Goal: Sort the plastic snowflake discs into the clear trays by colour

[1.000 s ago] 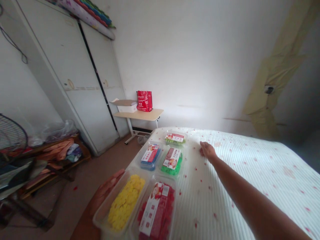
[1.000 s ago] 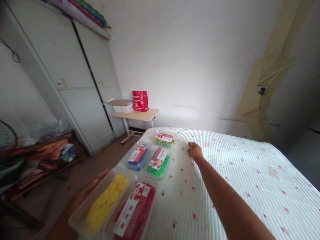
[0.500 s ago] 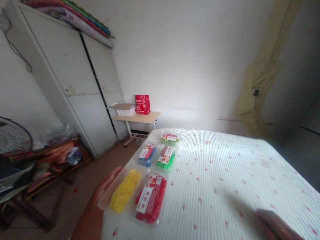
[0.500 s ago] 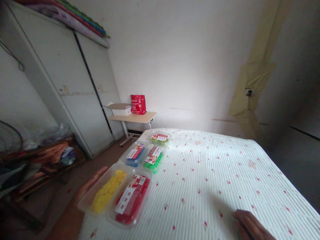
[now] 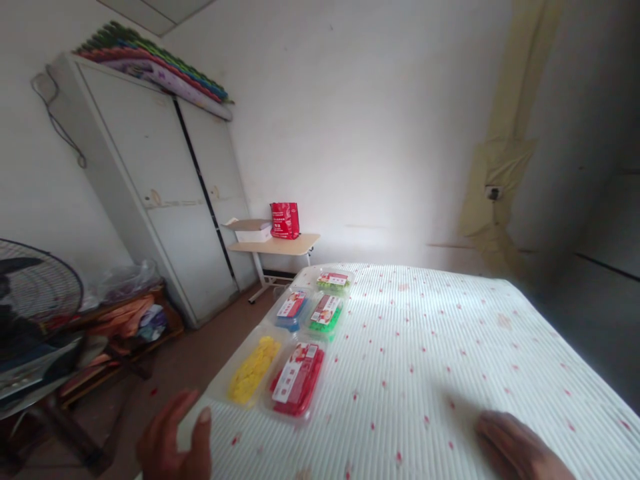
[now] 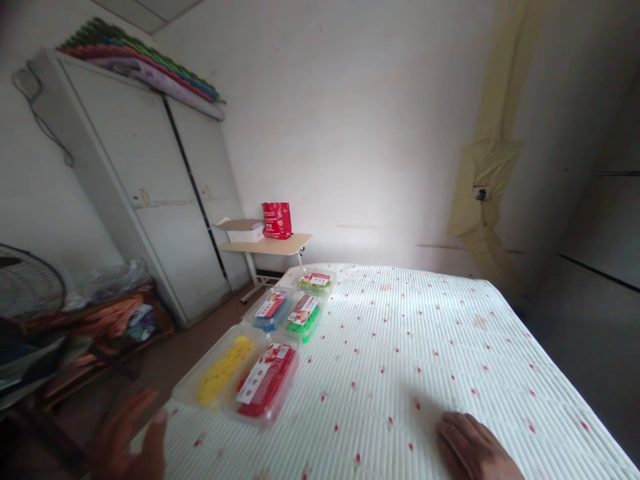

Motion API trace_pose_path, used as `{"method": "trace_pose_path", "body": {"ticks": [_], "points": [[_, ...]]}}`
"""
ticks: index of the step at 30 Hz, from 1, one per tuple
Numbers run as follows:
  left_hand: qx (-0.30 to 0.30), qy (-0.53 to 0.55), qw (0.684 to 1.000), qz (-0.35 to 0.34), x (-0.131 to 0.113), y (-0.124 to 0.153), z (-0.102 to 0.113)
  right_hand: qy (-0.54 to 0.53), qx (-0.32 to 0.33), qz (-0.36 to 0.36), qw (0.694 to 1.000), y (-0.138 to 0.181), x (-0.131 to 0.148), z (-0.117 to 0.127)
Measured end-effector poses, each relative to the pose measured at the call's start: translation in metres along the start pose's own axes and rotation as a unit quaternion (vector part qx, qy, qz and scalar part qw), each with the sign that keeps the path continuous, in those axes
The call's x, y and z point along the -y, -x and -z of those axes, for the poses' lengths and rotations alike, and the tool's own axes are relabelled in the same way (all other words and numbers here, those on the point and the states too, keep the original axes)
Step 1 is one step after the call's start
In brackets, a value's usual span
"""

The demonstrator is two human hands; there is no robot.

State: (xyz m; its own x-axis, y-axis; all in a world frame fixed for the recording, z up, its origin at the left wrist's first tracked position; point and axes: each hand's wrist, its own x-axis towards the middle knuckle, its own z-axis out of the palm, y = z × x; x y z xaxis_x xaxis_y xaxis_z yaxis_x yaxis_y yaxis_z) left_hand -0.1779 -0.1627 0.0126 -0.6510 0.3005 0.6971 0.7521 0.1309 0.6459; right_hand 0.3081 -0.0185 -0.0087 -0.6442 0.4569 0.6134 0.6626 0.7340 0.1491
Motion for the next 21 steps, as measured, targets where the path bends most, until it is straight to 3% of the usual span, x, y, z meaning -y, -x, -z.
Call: {"method": "trace_pose_path", "body": {"ticks": [2, 5, 12, 21], "points": [[0.011, -0.054, 0.987, -0.152, -0.013, 0.017, 0.002, 0.007, 0.002, -0.001, 1.0, 0.002, 0.0, -0.002], [0.052, -0.118, 0.956, -0.265, -0.034, 0.036, -0.006, 0.001, 0.005, -0.006, 1.0, 0.005, 0.0, -0.005], [0.163, -0.194, 0.9, -0.354, -0.06, 0.055, -0.037, -0.034, 0.003, -0.028, 0.999, 0.004, 0.0, -0.007], [0.157, -0.142, 0.873, -0.44, -0.054, 0.053, -0.044, -0.061, -0.018, -0.039, 0.997, 0.004, 0.0, -0.01]]}}
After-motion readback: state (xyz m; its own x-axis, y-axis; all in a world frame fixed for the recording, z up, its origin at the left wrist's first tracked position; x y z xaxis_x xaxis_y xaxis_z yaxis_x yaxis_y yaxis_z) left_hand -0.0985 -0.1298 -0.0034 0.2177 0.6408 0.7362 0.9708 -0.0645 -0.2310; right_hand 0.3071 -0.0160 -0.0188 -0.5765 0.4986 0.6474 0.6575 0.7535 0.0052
